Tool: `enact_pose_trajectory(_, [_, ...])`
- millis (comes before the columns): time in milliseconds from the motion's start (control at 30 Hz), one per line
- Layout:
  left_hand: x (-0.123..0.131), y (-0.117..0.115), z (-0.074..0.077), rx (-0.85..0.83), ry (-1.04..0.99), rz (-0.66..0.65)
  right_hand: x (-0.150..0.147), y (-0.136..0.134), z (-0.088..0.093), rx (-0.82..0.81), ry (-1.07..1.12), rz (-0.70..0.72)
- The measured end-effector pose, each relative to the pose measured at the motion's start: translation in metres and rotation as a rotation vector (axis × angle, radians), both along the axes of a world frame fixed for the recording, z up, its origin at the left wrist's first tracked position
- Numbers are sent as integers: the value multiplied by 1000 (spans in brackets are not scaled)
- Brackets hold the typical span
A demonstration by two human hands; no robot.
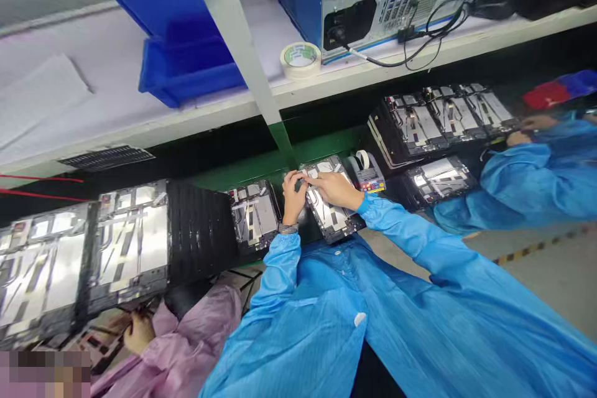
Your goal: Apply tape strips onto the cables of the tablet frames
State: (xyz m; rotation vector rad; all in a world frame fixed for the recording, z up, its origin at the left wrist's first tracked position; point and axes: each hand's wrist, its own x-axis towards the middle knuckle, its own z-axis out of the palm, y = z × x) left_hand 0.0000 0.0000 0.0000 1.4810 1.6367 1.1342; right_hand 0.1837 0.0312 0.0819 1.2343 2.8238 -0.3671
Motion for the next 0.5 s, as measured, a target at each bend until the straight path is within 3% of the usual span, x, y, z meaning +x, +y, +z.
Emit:
enact_pose_trajectory(167, [-5,1,5,-38,-22,-9,1,4,2,2,-34,80])
enact_pose_trajectory(300, [-6,7,9,0,-13,-4,10,10,1,-58,90,72])
enact_pose_trajectory(367, [-8,10,12,12,-2,-44,23,8,-2,-76,302,-54])
enact_pose_trajectory(500, [-13,20,20,-8,18,-128,67,-11,-17,-64,779,-508])
